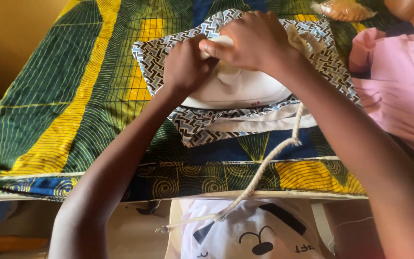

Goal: The recorder uses an iron to press and remove wrinkles from a piece of patterned fabric on a flat surface.

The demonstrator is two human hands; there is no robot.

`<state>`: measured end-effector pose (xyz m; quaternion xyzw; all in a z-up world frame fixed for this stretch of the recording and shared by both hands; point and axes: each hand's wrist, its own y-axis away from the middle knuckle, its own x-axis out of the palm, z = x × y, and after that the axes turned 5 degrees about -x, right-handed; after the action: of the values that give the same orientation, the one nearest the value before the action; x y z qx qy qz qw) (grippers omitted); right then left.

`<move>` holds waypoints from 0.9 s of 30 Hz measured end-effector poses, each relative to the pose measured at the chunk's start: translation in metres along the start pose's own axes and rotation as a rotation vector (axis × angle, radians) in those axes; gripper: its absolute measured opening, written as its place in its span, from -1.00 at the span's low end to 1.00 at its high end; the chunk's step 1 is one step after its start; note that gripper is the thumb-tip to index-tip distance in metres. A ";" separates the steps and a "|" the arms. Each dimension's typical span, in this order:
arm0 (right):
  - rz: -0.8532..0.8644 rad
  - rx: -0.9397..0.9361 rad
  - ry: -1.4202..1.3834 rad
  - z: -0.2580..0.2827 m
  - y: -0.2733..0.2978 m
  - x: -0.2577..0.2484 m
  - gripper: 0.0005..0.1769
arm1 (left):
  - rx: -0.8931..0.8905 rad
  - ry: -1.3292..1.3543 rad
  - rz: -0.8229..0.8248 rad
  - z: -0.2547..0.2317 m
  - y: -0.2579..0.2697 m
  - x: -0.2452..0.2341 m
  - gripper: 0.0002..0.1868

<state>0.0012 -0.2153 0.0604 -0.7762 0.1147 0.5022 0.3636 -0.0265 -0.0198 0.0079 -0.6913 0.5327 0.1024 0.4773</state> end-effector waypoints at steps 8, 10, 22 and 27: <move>-0.045 0.001 0.077 -0.013 -0.020 0.021 -0.12 | 0.108 0.045 -0.035 0.023 -0.020 0.005 -0.68; -0.236 -0.085 0.159 -0.015 -0.017 0.031 -0.17 | 0.106 0.040 -0.036 0.024 -0.020 0.007 -0.67; 0.100 0.044 -0.034 0.000 -0.009 0.003 -0.02 | 0.062 -0.035 -0.013 0.013 0.000 0.003 -0.67; 0.069 0.083 -0.030 -0.003 -0.015 0.006 -0.05 | 0.108 -0.010 -0.082 0.010 -0.004 0.004 -0.63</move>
<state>0.0145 -0.2052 0.0625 -0.7483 0.1569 0.5209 0.3796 -0.0179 -0.0148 0.0026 -0.6855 0.5061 0.0573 0.5203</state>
